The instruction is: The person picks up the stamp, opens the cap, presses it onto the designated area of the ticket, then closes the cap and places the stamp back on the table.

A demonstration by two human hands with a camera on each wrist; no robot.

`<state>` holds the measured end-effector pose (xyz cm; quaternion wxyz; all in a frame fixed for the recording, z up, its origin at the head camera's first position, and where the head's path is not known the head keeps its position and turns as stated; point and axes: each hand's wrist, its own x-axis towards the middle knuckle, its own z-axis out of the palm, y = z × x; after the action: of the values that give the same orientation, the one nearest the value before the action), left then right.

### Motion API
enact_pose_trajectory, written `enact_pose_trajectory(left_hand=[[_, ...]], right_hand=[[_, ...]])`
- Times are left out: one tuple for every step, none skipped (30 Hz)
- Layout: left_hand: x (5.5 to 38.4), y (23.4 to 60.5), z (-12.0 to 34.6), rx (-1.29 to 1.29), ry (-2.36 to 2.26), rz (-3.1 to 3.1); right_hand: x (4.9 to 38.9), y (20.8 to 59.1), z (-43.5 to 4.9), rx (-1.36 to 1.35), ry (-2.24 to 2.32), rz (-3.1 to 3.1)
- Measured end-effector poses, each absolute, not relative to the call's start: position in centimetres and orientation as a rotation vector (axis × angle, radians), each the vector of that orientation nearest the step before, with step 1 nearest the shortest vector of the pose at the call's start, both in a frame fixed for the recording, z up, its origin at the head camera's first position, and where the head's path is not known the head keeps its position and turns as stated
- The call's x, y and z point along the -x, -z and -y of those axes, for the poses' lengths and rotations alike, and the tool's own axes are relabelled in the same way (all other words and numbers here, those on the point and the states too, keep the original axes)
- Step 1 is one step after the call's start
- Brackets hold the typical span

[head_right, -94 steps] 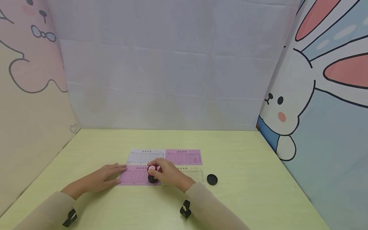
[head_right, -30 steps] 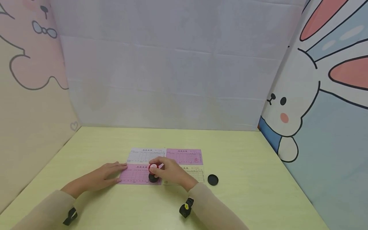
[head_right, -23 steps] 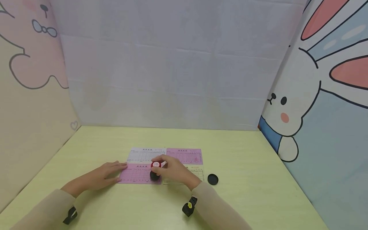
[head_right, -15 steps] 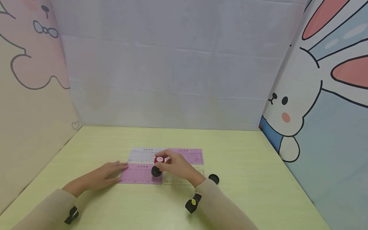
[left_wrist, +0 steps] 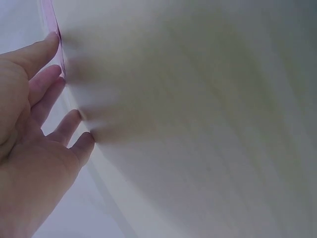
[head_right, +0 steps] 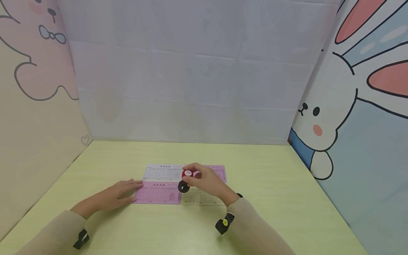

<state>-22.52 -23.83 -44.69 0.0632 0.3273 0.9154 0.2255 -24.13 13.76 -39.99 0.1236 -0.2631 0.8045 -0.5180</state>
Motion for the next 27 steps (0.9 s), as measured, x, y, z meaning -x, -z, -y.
enact_pose_trajectory(left_hand=[[22.5, 44.7, 23.8, -0.992, -0.686, -2.767], [22.5, 44.6, 23.8, -0.993, -0.693, -2.769], [22.5, 44.6, 23.8, -0.989, -0.704, -2.770], [22.5, 44.6, 23.8, -0.985, -0.713, -2.771], [22.5, 44.6, 23.8, -0.981, -0.721, -2.774], [22.6, 44.6, 23.7, -0.978, -0.731, -2.776], [22.6, 44.6, 23.6, -0.973, -0.738, -2.778], [22.7, 44.5, 23.5, -0.969, -0.746, -2.781], [22.7, 44.5, 23.3, -0.964, -0.751, -2.782], [22.8, 44.4, 23.1, -0.970, -0.756, -2.783], [22.8, 44.4, 22.8, -0.976, -0.767, -2.784], [22.9, 44.3, 22.5, -0.978, -0.780, -2.783], [22.9, 44.1, 22.2, -0.984, -0.787, -2.781], [22.9, 44.1, 21.8, -0.992, -0.796, -2.778], [22.9, 44.0, 21.5, -1.005, -0.799, -2.779], [23.0, 43.9, 21.1, -1.020, -0.803, -2.777], [23.0, 43.9, 20.7, -1.026, -0.804, -2.778], [23.0, 43.9, 20.4, -1.040, -0.797, -2.782], [23.0, 43.8, 20.0, -1.050, -0.792, -2.786], [23.1, 43.9, 19.6, -1.063, -0.784, -2.793], [23.1, 43.9, 19.3, -1.076, -0.775, -2.801], [23.1, 43.9, 18.9, -1.082, -0.773, -2.803], [23.2, 43.9, 18.5, -1.092, -0.765, -2.808], [23.3, 43.9, 18.1, -1.106, -0.759, -2.813], [23.3, 43.9, 17.7, -1.114, -0.752, -2.814], [23.4, 44.0, 17.3, -1.129, -0.737, -2.818], [23.4, 44.0, 16.9, -1.131, -0.729, -2.819]], right_hand=[[24.1, 40.0, -13.9, 0.769, 1.512, -2.343], [24.1, 40.0, -14.1, 0.772, 1.509, -2.347], [24.0, 40.0, -14.3, 0.770, 1.503, -2.354], [24.0, 40.0, -14.6, 0.766, 1.493, -2.367], [23.9, 39.9, -14.8, 0.760, 1.486, -2.382], [23.9, 39.9, -15.0, 0.752, 1.481, -2.395], [23.8, 39.9, -15.3, 0.754, 1.479, -2.406], [23.8, 39.8, -15.6, 0.749, 1.474, -2.420], [23.7, 39.7, -15.8, 0.749, 1.475, -2.427], [23.7, 39.6, -16.1, 0.749, 1.478, -2.433], [23.7, 39.6, -16.4, 0.748, 1.482, -2.438], [23.6, 39.5, -16.7, 0.747, 1.492, -2.435], [23.6, 39.5, -16.9, 0.748, 1.499, -2.435], [23.6, 39.5, -17.2, 0.740, 1.510, -2.431], [23.6, 39.5, -17.5, 0.738, 1.517, -2.429], [23.5, 39.5, -17.7, 0.734, 1.521, -2.430], [23.5, 39.6, -17.9, 0.731, 1.525, -2.430], [23.5, 39.6, -18.2, 0.729, 1.524, -2.434], [23.5, 39.6, -18.5, 0.730, 1.517, -2.444], [23.4, 39.6, -18.7, 0.728, 1.513, -2.450], [23.3, 39.6, -19.0, 0.729, 1.501, -2.464], [23.3, 39.6, -19.3, 0.726, 1.498, -2.471], [23.2, 39.6, -19.6, 0.724, 1.495, -2.476], [23.2, 39.7, -19.9, 0.722, 1.494, -2.480], [23.2, 39.8, -20.2, 0.720, 1.498, -2.479], [23.1, 39.8, -20.4, 0.716, 1.501, -2.478], [23.1, 39.9, -20.7, 0.713, 1.506, -2.475]])
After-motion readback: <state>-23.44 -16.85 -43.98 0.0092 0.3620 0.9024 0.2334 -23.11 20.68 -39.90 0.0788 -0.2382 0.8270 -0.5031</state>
